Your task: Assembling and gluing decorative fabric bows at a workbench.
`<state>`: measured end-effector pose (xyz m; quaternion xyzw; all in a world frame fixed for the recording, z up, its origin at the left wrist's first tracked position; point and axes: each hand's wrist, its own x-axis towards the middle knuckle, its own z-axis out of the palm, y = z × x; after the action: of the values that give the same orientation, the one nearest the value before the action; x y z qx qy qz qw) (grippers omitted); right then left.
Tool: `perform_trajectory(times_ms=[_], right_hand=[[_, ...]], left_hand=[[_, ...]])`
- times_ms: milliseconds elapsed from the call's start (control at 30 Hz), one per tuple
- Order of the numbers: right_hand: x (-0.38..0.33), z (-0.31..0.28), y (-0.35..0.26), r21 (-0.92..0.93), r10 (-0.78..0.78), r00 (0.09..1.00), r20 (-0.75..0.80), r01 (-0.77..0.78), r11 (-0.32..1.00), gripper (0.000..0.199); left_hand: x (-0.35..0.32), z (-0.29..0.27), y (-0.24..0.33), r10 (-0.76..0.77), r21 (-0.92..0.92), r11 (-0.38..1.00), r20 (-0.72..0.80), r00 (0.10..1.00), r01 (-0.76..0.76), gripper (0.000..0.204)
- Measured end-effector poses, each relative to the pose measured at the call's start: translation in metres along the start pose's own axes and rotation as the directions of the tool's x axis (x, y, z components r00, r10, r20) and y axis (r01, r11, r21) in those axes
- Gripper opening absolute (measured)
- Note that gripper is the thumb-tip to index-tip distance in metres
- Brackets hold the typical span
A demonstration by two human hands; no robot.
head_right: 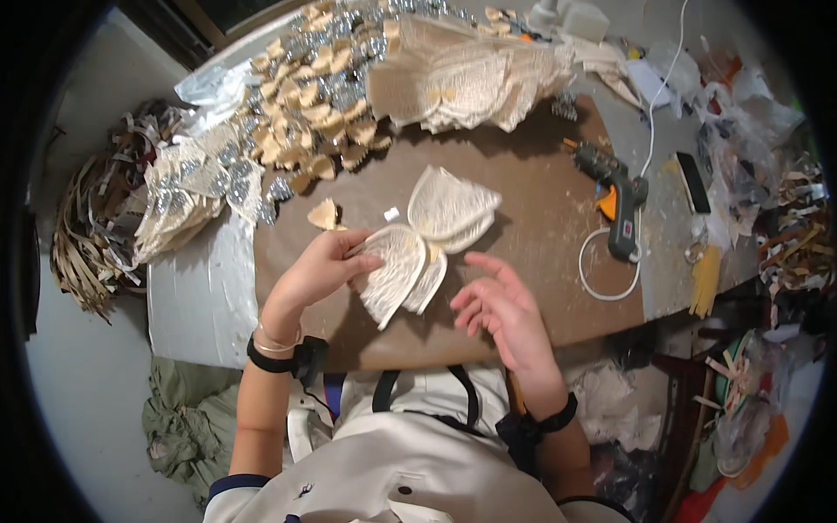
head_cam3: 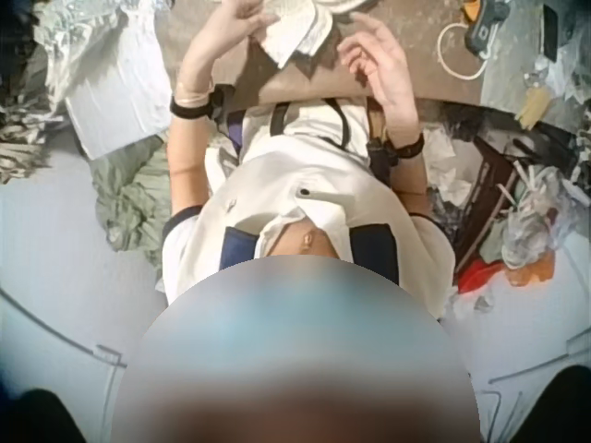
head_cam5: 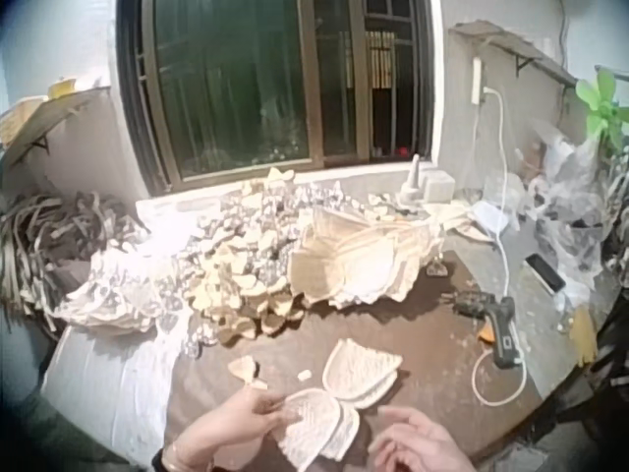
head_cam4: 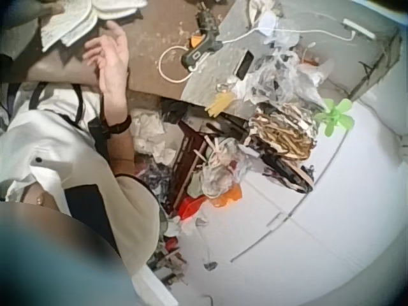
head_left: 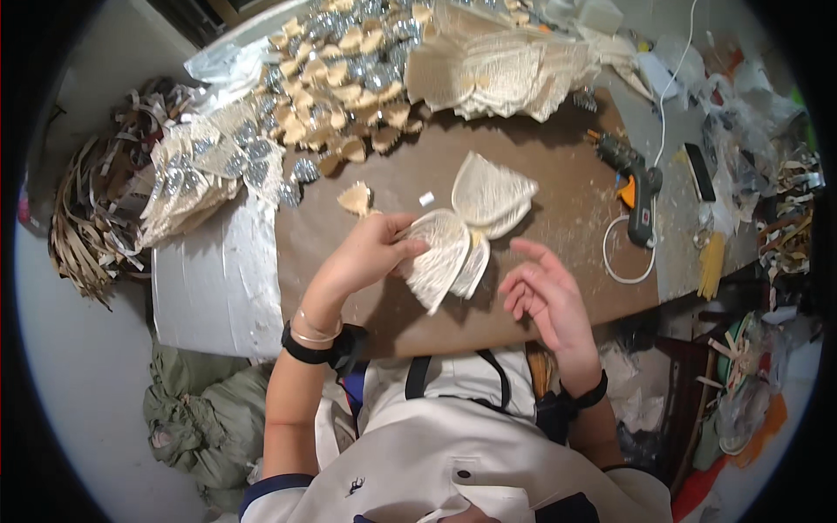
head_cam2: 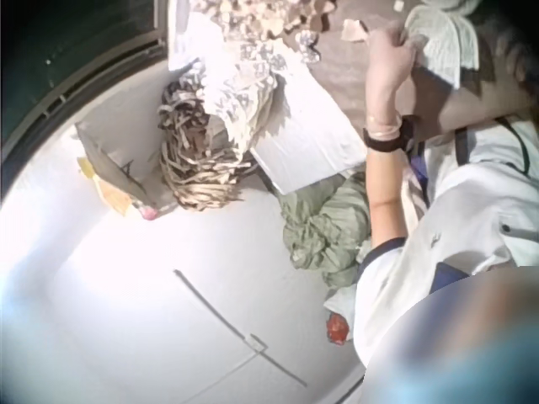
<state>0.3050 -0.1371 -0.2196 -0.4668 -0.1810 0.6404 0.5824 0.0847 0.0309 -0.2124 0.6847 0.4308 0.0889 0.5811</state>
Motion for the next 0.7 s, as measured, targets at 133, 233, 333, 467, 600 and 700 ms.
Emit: perform_trajectory(times_ms=[133,233,333,467,600,700], right_hand=[[0.006,-0.012,0.017,-0.294,-0.094,0.99,-0.104,0.059,0.954,0.044],[0.01,-0.042,0.026,-0.773,-0.269,0.952,-0.144,0.062,0.631,0.041],[0.025,-0.058,0.027,-0.858,-0.349,0.918,-0.187,0.021,0.514,0.039],[0.051,-0.034,0.027,-0.573,-0.084,0.983,-0.163,-0.025,0.819,0.039],[0.012,-0.03,0.044,-0.448,0.015,0.981,-0.195,-0.103,0.888,0.055],[-0.016,-0.025,0.049,-0.396,-0.001,0.964,-0.266,-0.108,0.912,0.059]], left_hand=[[-0.028,0.004,-0.029,0.199,0.466,0.88,-0.179,0.963,-0.095,0.023],[-0.049,0.012,-0.002,0.289,0.44,0.891,-0.353,0.89,-0.115,0.032],[-0.067,0.024,0.014,0.271,0.4,0.915,-0.515,0.813,-0.051,0.048],[-0.058,0.042,-0.011,0.758,0.781,0.588,-0.44,0.481,-0.212,0.053],[-0.039,0.074,-0.039,0.644,0.813,0.527,-0.19,0.742,-0.249,0.05],[-0.043,0.082,-0.046,0.522,0.779,0.571,-0.101,0.847,-0.259,0.051]])
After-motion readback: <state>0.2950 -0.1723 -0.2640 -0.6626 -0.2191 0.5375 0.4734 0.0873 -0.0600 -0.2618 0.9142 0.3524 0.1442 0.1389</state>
